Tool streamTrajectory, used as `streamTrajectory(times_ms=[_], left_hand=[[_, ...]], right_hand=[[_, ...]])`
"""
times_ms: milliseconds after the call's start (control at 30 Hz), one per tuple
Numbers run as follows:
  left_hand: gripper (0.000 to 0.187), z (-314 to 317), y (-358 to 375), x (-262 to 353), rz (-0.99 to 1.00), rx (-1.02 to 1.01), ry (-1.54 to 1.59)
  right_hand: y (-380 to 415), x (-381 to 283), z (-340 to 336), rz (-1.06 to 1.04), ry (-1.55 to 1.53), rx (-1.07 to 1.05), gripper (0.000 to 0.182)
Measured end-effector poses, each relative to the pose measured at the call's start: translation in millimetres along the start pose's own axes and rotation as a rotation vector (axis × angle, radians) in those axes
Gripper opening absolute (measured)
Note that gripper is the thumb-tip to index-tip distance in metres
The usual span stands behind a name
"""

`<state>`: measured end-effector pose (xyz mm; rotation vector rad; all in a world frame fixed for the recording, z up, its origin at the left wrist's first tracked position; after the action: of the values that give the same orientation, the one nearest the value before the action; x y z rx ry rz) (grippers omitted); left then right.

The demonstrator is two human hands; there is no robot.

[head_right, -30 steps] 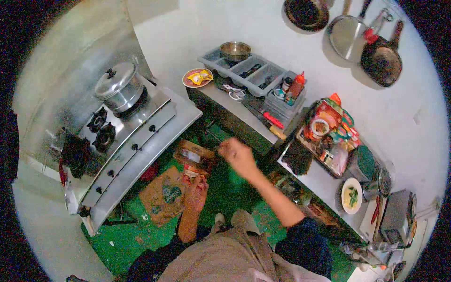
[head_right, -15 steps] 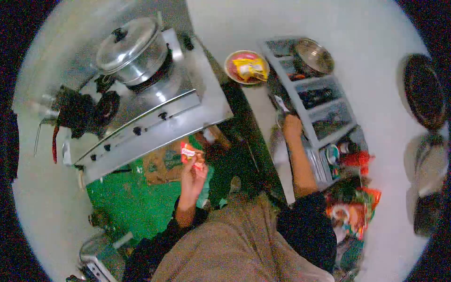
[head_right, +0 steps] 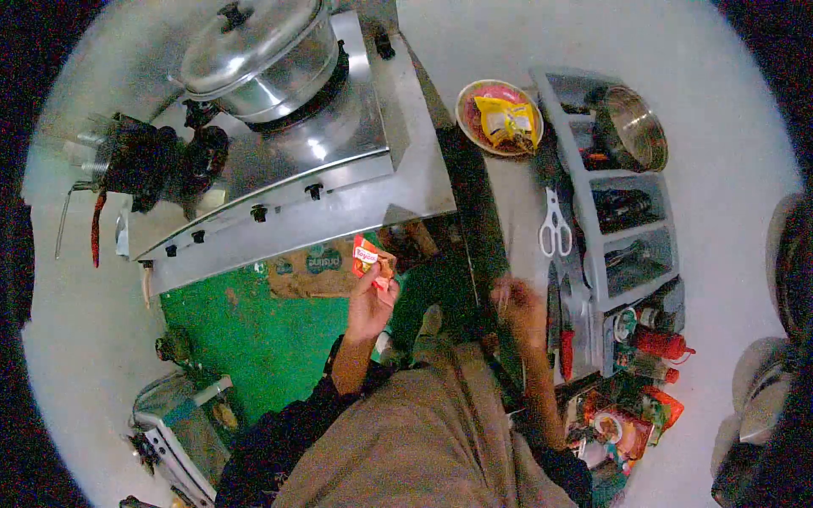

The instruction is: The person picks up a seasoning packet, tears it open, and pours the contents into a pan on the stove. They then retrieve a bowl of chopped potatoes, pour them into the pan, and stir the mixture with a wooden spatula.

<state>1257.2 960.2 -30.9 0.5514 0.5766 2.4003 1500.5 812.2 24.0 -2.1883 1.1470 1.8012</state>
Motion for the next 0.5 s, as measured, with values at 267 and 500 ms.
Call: streamTrajectory(times_ms=[267,500], left_hand=[[0.021,-83,-40,-4,0.020,0.092,-0.028],[0.019,-165,-90,-21,-0.010,0.071,0.036]], right_hand=[[54,108,158,0.101,0.223,-0.199,0.036],[26,163,215,-0.093,0.583,-0.178,0.068]])
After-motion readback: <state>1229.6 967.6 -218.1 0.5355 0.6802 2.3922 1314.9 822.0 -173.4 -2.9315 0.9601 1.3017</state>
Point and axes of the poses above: each hand's wrist, its own y-axis away from the middle knuckle, its own z-axis out of the palm, x = y × z, the point moved 9 cm from there along -y, towards the middle knuckle, and after that the axes turned 2 degrees about z, right-handed, at the moved point
